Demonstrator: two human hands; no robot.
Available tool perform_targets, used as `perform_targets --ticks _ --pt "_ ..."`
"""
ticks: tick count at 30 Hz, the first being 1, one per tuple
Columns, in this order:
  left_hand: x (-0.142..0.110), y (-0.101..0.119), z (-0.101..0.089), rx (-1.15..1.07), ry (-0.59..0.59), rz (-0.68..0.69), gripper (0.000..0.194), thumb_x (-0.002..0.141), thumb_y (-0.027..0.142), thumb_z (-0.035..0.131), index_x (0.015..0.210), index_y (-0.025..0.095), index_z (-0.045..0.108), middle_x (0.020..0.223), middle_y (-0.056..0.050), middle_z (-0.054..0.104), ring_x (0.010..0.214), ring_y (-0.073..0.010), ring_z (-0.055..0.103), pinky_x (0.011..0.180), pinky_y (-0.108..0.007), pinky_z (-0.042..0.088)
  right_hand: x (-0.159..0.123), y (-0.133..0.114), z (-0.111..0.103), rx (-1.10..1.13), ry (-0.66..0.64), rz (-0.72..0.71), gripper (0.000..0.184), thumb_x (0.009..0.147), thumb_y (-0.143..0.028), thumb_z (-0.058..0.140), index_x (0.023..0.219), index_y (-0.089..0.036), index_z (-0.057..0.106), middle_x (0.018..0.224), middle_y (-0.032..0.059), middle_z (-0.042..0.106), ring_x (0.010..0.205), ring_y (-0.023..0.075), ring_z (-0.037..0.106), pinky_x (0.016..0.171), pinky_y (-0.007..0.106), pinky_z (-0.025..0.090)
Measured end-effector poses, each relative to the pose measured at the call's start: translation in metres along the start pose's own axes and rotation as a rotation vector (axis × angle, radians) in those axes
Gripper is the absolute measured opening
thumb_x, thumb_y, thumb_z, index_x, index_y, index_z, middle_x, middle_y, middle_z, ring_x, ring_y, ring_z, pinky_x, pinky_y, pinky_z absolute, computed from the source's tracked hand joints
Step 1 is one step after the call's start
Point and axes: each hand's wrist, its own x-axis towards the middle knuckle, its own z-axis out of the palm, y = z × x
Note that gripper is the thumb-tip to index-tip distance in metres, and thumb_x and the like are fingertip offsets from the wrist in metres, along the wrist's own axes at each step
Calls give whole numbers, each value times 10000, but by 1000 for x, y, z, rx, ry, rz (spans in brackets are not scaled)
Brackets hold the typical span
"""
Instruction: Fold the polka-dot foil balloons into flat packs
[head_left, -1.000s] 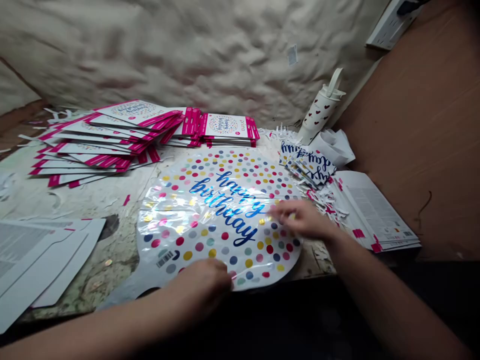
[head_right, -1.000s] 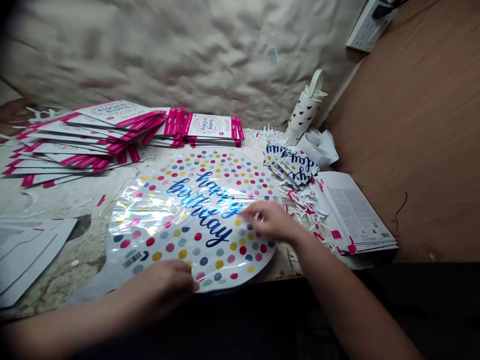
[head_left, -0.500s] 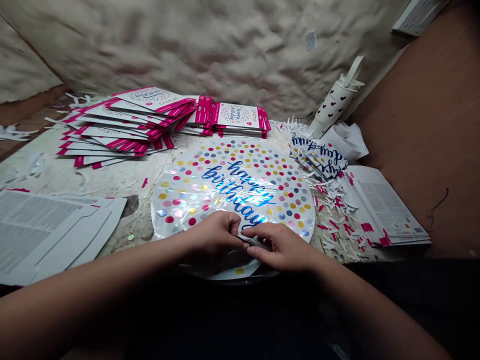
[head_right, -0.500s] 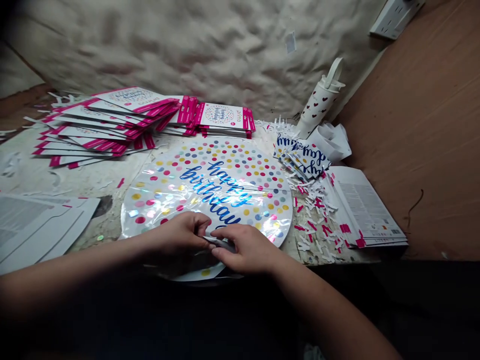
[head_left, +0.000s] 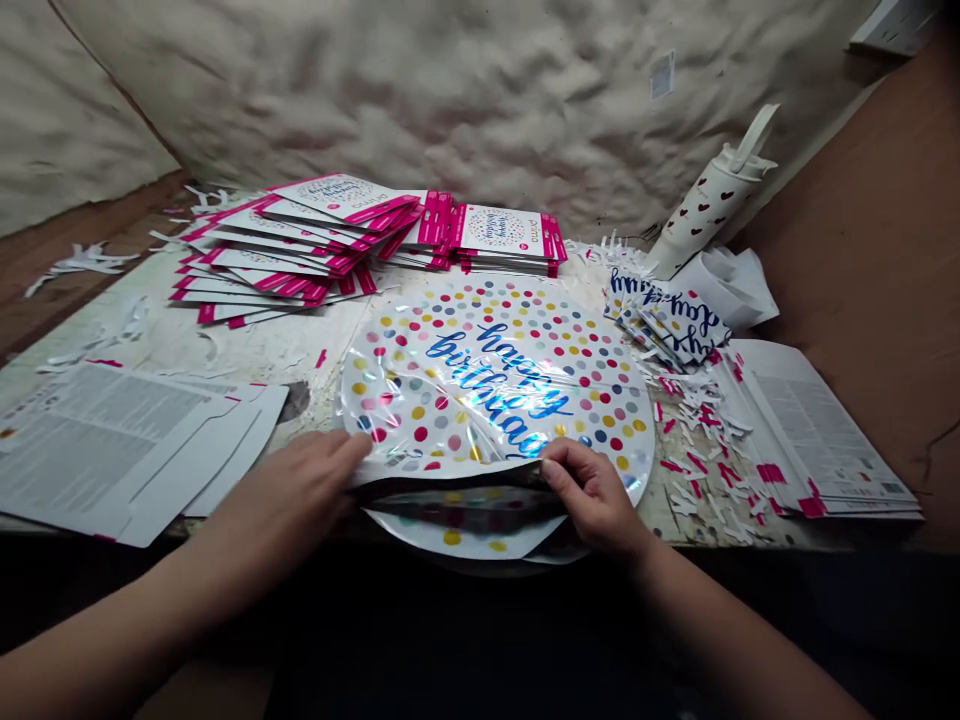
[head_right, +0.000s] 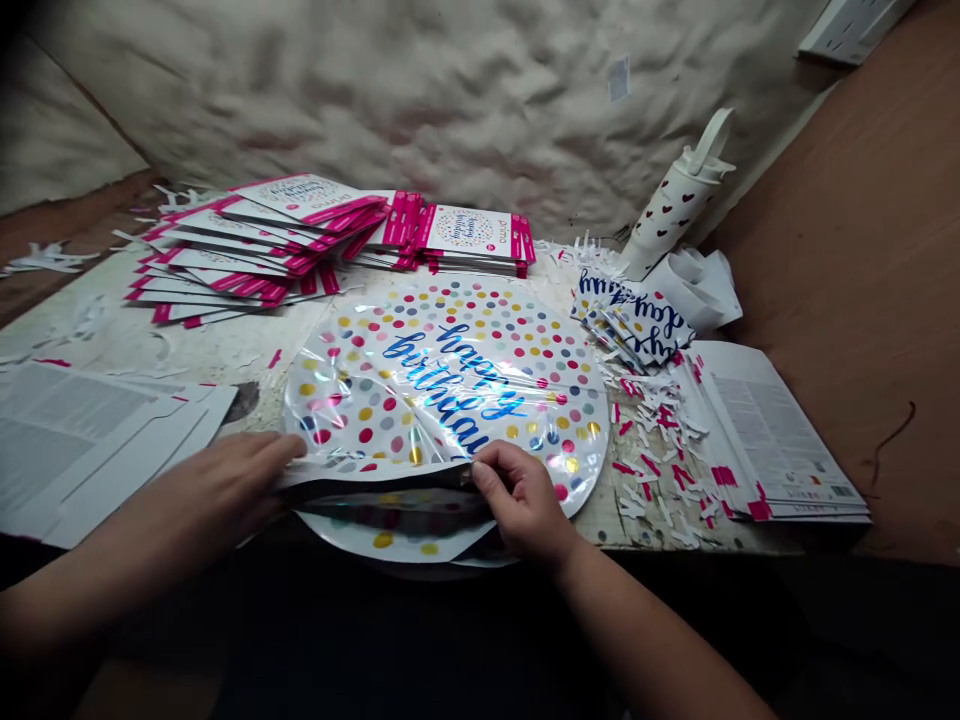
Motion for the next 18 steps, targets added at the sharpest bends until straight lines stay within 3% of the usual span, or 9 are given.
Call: perform_targets --ticks 3,6,9,12,13,15,18 --pt "-9 -17 -1 33 -14 -52 237 701 152 458 901 214 568 956 -53 570 892 -235 528 760 -347 417 -7 6 2 86 12 -29 151 887 -306 471 809 -192 533 750 4 504 701 127 458 656 246 380" --pt "-14 -24 5 26 4 -94 156 760 212 432 818 208 577 910 -63 572 856 -241 541 746 -366 435 -11 10 1 182 55 -35 155 908 -311 430 847 -202 522 806 17 517 726 133 473 663 253 393" --pt "-15 -25 10 -42 276 -70 345 810 408 463 1076 193 508 1160 -121 514 1073 -305 493 891 -438 411 -12 6 1 144 44 -79 155 918 -281 391 865 -204 516 836 32 531 762 146 506 688 270 424" --pt "-5 -30 10 -201 468 52 636 801 416 504 1357 251 243 1450 -91 259 1316 -281 278 1046 -436 291 -13 -1 9 -60 -55 -252 95 870 -197 424 884 -202 518 858 49 568 816 165 553 748 304 465" --pt "0 -34 10 -226 465 96 623 805 396 506 1364 287 256 1479 -58 221 1346 -270 221 1064 -443 256 -14 -3 14 -167 -74 -331 108 830 -167 454 908 -200 521 885 60 585 849 180 566 772 323 476" --pt "10 -43 13 -222 394 187 432 818 363 488 1249 352 463 1453 6 312 1358 -258 202 1077 -484 190 -18 -1 23 -439 -66 -451 284 744 -111 484 1017 -181 526 1023 111 602 976 237 564 838 387 483" --pt "17 -55 28 -230 239 293 284 836 345 414 958 368 669 1230 34 583 1265 -207 401 1071 -463 207 -30 12 22 -835 16 -392 593 712 -22 411 1295 -131 395 1277 171 504 1170 285 482 923 448 460"
